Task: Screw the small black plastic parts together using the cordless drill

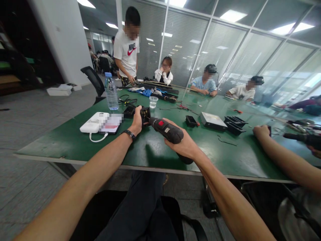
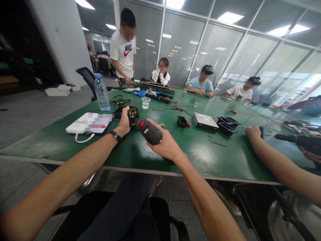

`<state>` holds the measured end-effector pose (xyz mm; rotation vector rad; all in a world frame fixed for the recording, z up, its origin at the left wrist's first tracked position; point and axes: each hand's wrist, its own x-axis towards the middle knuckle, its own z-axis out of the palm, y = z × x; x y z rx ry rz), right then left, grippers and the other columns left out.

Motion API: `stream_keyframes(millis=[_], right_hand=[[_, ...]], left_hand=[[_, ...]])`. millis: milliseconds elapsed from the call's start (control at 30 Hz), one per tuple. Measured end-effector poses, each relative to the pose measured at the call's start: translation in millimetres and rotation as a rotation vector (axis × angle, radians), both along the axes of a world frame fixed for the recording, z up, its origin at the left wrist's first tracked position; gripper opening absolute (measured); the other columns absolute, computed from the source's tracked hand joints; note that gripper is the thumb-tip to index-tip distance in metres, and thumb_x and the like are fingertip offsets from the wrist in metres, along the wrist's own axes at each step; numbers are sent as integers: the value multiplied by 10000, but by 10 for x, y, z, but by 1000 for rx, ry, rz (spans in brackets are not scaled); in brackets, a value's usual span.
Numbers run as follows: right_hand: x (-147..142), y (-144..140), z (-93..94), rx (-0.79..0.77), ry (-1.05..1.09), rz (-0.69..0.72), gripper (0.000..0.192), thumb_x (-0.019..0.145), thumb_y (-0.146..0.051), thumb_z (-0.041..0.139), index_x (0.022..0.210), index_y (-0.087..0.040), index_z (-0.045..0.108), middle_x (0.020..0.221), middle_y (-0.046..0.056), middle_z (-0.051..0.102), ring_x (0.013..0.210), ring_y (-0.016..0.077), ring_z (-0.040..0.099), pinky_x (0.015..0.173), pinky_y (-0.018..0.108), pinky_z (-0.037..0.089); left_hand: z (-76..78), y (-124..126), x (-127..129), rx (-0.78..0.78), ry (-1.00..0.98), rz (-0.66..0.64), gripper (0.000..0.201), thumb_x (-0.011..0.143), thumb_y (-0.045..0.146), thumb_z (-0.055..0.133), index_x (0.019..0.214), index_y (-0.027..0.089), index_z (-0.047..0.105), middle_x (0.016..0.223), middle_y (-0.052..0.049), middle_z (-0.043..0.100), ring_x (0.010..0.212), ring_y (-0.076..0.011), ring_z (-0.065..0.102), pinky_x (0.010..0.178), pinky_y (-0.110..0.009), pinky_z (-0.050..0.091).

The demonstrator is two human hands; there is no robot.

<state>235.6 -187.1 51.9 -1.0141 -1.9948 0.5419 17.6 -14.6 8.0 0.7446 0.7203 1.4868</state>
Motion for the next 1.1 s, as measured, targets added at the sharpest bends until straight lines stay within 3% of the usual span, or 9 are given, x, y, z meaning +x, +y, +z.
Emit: stream_keyframes(millis=[133,433,800,1100], right_hand=[[11,11,-23,6,14,6,914,859,-190,806,1747,-225,592,1405,99,860,1434,333,758,1280,519,566],[9,11,-23,-8,16,8,914,857,-204,818,1744,-230,597,1368,102,872,1363,331,790,1253,512,582],[2,6,-2,-28,19,17,929,853,-200,798,1754,-166,575,1426,126,842,1444,337,736,1243,487,582],[4,14,-30,-30,20,2,929,856,-193,792,1759,-193,575,1356,97,858,1174,287,806,1136,464,630]], left_hand=[[8,-23,3,0,40,65,496,960,712,695,973,216,695,773,-38,763,580,-208,728,455,-264,460],[18,-44,9,-7,55,70,445,1034,631,589,988,208,721,779,-49,779,601,-208,743,458,-255,458],[-21,-2,1,-14,49,69,533,969,738,700,995,206,723,780,-45,771,581,-210,721,498,-278,508],[-61,53,-9,9,69,53,553,977,740,648,949,192,723,797,-72,775,643,-222,739,483,-275,466]])
